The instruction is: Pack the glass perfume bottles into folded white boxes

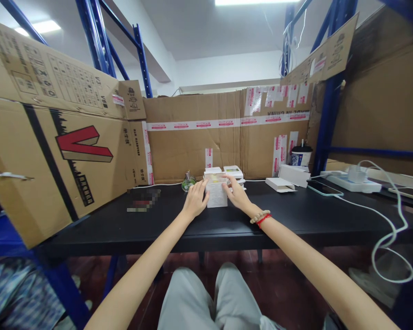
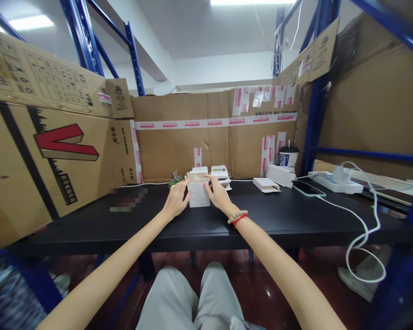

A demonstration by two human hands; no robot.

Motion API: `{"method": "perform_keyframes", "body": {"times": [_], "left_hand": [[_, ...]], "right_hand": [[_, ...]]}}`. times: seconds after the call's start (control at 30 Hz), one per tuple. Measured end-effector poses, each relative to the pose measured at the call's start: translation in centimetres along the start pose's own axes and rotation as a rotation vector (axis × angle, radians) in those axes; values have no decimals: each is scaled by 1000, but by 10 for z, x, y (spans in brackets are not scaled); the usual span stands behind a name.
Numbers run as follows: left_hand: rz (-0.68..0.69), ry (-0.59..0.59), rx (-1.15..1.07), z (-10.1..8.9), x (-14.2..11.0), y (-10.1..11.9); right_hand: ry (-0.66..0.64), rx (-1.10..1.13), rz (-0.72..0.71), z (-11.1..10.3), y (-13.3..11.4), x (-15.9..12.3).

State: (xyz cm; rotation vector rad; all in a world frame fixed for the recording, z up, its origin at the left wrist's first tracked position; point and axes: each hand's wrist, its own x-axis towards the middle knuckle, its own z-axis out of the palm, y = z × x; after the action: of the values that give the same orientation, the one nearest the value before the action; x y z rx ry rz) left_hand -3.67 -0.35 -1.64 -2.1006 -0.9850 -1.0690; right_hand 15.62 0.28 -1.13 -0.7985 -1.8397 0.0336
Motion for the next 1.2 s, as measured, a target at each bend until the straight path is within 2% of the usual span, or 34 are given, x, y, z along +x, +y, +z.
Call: {"method": "perform_keyframes", "body": {"times": [0.3,0.73,0.87,1.0,1.2], "left_hand": [[-45,28,12,-2,1,1],[-49,32,21,1,0,0],[-33,45,63,-2,0,1],[-8,78,108,-7,1,3],[79,16,34,-8,1,6]], "right_hand": [[35,-136,2,-5,-7,0],[68,-134,-25,-5,-7,1],[73,-226,-71,-4,-7,0],[208,-351,-174,-4,-7,-1],[240,-315,-275,-5,-5,1]]}}
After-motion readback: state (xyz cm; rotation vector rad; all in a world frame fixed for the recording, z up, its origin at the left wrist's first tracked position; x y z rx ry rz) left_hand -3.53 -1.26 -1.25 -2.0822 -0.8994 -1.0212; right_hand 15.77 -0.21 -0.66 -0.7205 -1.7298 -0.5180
